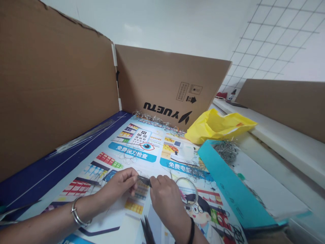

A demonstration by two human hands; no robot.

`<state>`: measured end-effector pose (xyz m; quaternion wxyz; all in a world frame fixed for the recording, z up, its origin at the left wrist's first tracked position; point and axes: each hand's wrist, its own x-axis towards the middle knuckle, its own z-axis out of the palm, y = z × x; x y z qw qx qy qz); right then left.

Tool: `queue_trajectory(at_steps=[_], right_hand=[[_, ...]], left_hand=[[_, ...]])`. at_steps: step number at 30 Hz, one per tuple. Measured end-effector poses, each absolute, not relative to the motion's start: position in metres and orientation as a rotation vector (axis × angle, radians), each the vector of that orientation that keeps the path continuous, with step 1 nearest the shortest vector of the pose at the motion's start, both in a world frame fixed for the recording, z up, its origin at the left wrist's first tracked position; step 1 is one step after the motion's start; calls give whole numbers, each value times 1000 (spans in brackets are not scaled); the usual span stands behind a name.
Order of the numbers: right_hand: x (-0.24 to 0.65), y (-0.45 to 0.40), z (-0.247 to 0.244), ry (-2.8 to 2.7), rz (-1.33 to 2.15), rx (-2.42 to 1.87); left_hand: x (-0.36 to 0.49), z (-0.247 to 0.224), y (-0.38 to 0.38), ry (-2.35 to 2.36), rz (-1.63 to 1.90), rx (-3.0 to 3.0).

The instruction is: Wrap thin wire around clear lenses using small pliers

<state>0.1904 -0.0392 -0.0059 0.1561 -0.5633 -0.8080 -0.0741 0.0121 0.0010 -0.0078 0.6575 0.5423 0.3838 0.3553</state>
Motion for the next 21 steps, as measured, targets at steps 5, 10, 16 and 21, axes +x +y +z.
queue_trajectory(at_steps=[5, 10, 16, 21], right_hand=[[192, -34, -1, -2193, 412, -1649], [193, -30, -2, -2003, 823, -1523], [195, -28, -4, -1977, 801, -1511], [196, -26, -4, -2012, 691, -1528]], left_hand=[[12, -4, 1, 860, 793, 1181], [11, -3, 2, 813, 812, 1152], [12, -7, 3, 867, 836, 1268], [10, -13, 4, 933, 878, 1444]])
